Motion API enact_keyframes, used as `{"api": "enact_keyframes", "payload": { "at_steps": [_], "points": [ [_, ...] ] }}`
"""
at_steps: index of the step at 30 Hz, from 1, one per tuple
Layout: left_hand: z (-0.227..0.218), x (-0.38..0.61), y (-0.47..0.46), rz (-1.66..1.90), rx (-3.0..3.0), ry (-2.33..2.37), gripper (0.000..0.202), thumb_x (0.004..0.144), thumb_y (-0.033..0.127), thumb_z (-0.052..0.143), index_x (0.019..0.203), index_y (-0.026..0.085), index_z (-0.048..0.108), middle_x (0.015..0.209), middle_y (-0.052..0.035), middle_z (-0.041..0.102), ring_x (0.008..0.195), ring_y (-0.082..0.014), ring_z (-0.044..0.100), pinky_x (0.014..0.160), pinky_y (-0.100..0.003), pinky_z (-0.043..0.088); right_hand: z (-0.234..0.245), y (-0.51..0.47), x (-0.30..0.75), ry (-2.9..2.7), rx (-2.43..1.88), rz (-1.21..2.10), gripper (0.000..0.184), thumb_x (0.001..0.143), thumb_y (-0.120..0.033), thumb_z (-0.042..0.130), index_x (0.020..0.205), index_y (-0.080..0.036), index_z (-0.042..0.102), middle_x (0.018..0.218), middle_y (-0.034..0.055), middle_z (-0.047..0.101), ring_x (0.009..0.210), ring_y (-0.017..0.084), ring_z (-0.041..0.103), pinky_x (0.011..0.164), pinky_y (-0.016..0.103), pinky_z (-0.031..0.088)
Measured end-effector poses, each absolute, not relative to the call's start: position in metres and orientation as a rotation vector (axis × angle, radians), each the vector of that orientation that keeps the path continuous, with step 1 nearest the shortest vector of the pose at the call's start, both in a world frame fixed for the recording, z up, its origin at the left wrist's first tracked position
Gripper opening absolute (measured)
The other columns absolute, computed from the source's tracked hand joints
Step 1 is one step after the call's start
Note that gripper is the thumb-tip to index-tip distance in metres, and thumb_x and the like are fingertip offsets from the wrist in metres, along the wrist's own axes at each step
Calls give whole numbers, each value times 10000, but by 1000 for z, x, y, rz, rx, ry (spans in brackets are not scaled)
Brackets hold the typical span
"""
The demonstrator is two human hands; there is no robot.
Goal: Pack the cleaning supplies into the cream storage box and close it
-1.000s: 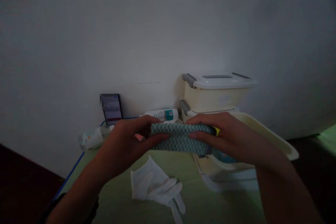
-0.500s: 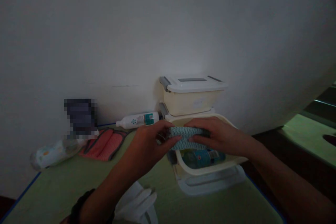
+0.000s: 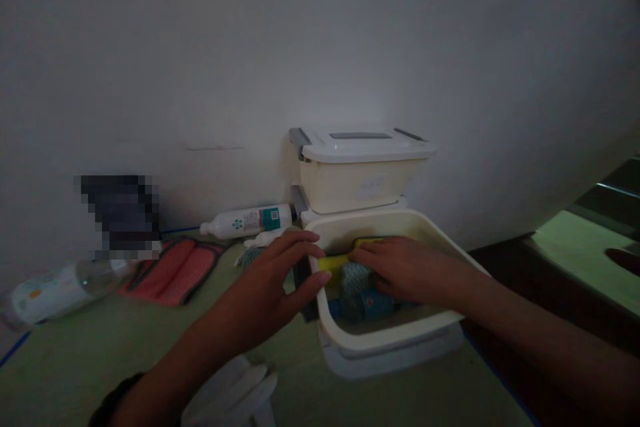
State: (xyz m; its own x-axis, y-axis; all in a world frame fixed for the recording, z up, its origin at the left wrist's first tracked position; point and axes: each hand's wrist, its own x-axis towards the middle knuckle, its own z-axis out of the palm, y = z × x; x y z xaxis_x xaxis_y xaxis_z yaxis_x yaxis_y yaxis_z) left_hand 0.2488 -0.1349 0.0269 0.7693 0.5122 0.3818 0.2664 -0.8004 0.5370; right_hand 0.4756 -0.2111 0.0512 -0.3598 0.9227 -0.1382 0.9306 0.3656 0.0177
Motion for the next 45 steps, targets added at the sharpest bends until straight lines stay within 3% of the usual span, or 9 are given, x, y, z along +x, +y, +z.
{"api": "enact_keyframes", "payload": {
  "at_steps": [5, 13, 18, 28, 30, 33, 37, 42, 45],
  "points": [
    [26, 248, -135, 722, 2492, 583, 202, 890, 335, 512, 1038, 213, 576, 1237, -86, 552, 1156, -202, 531, 998, -394, 424, 49, -209, 477, 2531, 1586, -303, 382, 765, -273, 605, 1141, -209, 587, 982, 87, 665, 864, 257, 638, 735, 366, 482],
    [25, 248, -131, 752, 2503, 565, 210, 873, 349, 544, 1032, 217, 585, 1224, -78, 567, 1123, -198, 560, 987, -384, 438, 41, -180, 467, 2451, 1538, 14, 171, 800, -108, 537, 849, -148, 696, 788, 116, 714, 685, 223, 665, 600, 312, 450],
    [24, 246, -129, 764, 2501, 541, 203, 859, 347, 567, 1017, 221, 585, 1197, -73, 584, 1096, -195, 577, 966, -382, 454, 41, -176, 464, 2538, 1506, 110, 236, 791, -171, 579, 1019, -155, 636, 933, 99, 707, 821, 231, 660, 666, 316, 469],
    [24, 247, -128, 778, 2504, 542, 193, 858, 350, 561, 1008, 231, 586, 1195, -69, 596, 1108, -199, 576, 973, -385, 451, 33, -180, 460, 2575, 1472, 153, 234, 830, -83, 494, 1016, -141, 622, 999, 114, 684, 878, 226, 645, 698, 312, 470],
    [24, 247, -128, 777, 2503, 539, 193, 858, 351, 560, 1004, 228, 590, 1195, -71, 597, 1111, -200, 575, 975, -387, 450, 35, -181, 461, 2597, 1506, 76, 230, 818, -117, 538, 1028, -156, 623, 984, 105, 694, 855, 213, 647, 702, 299, 465],
    [25, 246, -129, 788, 2501, 536, 183, 855, 346, 566, 991, 226, 594, 1184, -70, 601, 1091, -198, 585, 960, -383, 459, 38, -182, 463, 2602, 1520, -143, 189, 820, -299, 600, 940, -169, 667, 820, 76, 713, 706, 196, 648, 630, 287, 456],
    [25, 246, -130, 789, 2501, 534, 169, 849, 339, 579, 976, 228, 598, 1177, -63, 602, 1079, -193, 589, 950, -372, 464, 35, -181, 464, 2655, 1387, -234, 294, 839, -457, 566, 876, -200, 705, 703, 26, 710, 618, 166, 634, 593, 269, 446],
    [27, 247, -131, 788, 2494, 547, 176, 841, 338, 585, 969, 218, 603, 1174, -72, 606, 1072, -197, 594, 950, -380, 465, 31, -179, 460, 2670, 1232, 192, 150, 863, -216, 563, 905, -153, 693, 832, 82, 714, 772, 214, 644, 676, 322, 456],
    [27, 247, -131, 782, 2502, 549, 167, 842, 324, 585, 968, 216, 605, 1175, -74, 603, 1073, -195, 593, 948, -380, 468, 32, -180, 455, 2704, 1194, 259, 178, 883, -135, 508, 969, -135, 664, 907, 109, 690, 886, 237, 616, 748, 363, 450]
  ]
}}
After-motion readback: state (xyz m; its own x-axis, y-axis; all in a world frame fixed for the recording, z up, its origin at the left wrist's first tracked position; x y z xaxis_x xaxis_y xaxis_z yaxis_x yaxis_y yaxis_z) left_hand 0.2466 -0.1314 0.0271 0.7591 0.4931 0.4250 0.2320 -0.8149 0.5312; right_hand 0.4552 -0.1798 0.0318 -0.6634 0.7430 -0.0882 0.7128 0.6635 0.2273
